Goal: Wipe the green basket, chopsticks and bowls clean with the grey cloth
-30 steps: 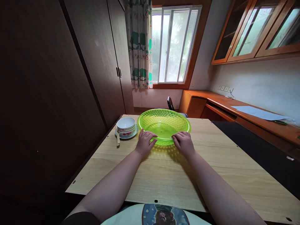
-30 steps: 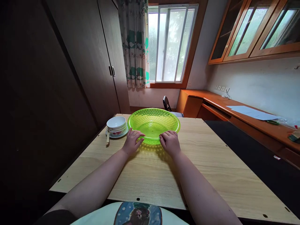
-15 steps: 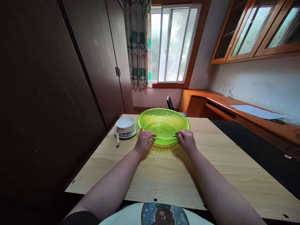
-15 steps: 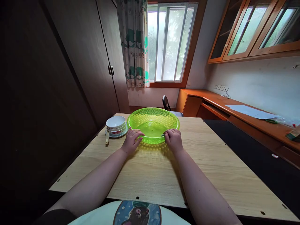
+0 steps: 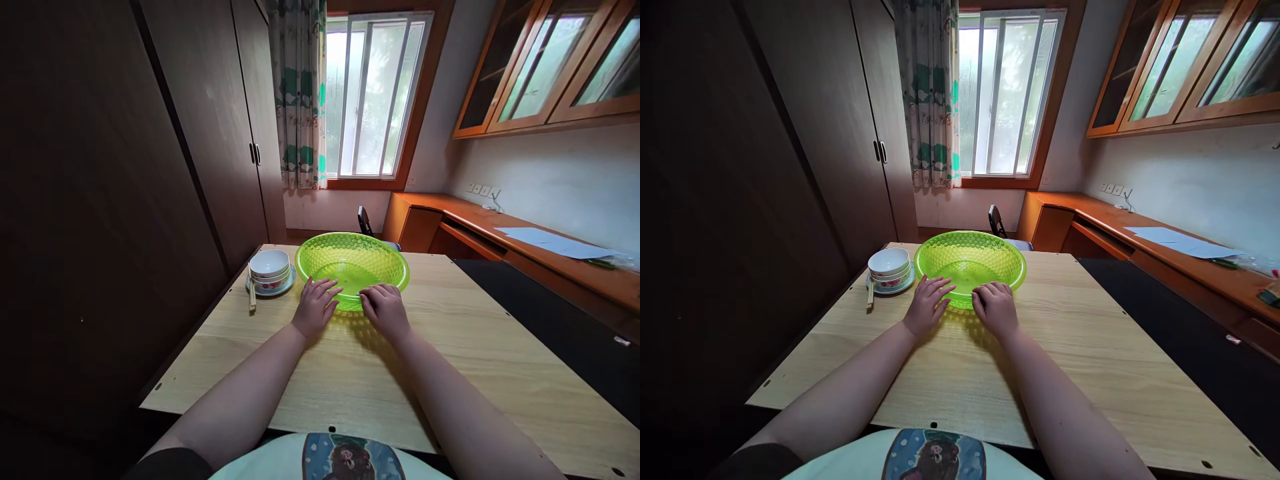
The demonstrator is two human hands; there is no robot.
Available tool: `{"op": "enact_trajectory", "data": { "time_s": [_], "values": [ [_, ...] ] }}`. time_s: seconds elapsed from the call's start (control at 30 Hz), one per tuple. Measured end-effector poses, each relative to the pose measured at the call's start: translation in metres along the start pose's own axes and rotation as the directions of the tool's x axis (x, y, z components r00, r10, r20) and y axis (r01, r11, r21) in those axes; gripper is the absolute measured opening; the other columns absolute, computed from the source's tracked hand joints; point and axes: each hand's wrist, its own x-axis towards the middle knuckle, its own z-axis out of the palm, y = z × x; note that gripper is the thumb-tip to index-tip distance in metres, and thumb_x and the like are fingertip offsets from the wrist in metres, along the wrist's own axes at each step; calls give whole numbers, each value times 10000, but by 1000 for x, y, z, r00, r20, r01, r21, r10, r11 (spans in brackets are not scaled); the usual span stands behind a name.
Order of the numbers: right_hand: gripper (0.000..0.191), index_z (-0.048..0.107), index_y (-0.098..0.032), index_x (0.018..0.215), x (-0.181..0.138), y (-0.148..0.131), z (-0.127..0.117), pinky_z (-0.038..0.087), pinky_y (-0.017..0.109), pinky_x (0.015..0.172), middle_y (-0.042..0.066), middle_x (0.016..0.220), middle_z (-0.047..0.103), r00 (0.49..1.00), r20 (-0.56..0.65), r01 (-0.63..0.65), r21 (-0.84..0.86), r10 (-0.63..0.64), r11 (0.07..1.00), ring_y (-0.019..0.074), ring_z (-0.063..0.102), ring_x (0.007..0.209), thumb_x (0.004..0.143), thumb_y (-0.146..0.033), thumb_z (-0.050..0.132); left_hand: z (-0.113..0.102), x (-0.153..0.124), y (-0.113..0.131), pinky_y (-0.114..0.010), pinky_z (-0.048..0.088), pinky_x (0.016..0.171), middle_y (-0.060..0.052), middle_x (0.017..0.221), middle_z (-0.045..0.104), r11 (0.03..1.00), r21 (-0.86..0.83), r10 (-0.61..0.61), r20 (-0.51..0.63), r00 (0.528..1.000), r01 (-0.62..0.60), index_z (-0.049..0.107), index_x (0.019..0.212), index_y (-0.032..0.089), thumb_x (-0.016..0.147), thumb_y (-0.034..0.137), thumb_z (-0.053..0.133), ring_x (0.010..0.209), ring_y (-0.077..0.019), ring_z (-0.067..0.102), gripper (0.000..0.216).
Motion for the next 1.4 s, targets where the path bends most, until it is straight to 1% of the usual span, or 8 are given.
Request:
{"op": "enact_trajectory", "data": {
  "time_s": [0.17,0.33,0.47,0.77,0.87,1.03,1.27,1.4],
  "values": [
    [190,660,-219,841,0,0,0,354,334,803,25,833,709,1000,6,4,-9,-3,1000,190,580,829,917,-296,504,3,1,5,-472,202,1181,-10,1162,683,1000,-23,15,67,998,-13,620,1185,283,939,286,498,1152,-168,563,274],
    [198,658,-222,803,0,18,-1,360,337,792,24,793,699,1000,-10,-22,-15,22,1000,193,576,817,907,-280,500,4,1,5,-448,206,1176,-4,1137,688,998,-46,-31,72,997,34,631,1158,278,934,308,511,1117,-161,573,255],
    [226,647,-217,765,0,30,-2,368,342,794,27,772,692,997,-43,-56,5,56,998,191,576,792,909,-261,478,4,1,6,-446,209,1170,-13,1146,680,998,-58,-23,78,997,27,630,1160,274,927,312,518,1119,-166,567,261],
    [178,664,-227,854,0,-1,-1,342,340,805,24,839,706,1000,-13,24,-18,-24,1000,187,570,840,913,-294,511,2,4,8,-456,239,1141,-21,1137,674,999,5,-40,93,995,40,596,1224,283,933,314,502,1109,-186,558,308],
    [185,664,-222,840,0,5,-2,342,337,800,21,819,706,1000,-11,8,-21,-9,1000,185,570,830,914,-285,506,2,4,8,-450,239,1145,-15,1107,679,998,-1,-58,104,993,59,626,1170,285,935,304,499,1096,-179,562,267],
    [225,653,-218,778,-1,18,-3,345,339,807,21,781,700,996,-72,-58,-22,57,998,189,566,815,916,-267,481,2,5,8,-450,244,1146,-11,1093,681,998,-6,-63,108,992,64,630,1154,283,931,301,508,1090,-177,565,254],
    [232,662,-226,796,-1,9,-1,342,344,802,27,809,703,1000,-28,0,-38,-1,999,194,570,836,924,-299,484,1,5,4,-462,267,1139,-13,1070,681,998,2,-68,76,995,68,645,1115,274,930,300,512,1083,-178,570,230],
    [230,662,-227,775,0,19,-2,353,345,794,28,787,698,999,-32,-37,-30,36,999,196,577,816,910,-296,489,-1,6,2,-460,273,1140,-15,1063,683,998,2,-57,83,995,57,648,1109,274,929,300,516,1066,-175,578,225]
  ]
}}
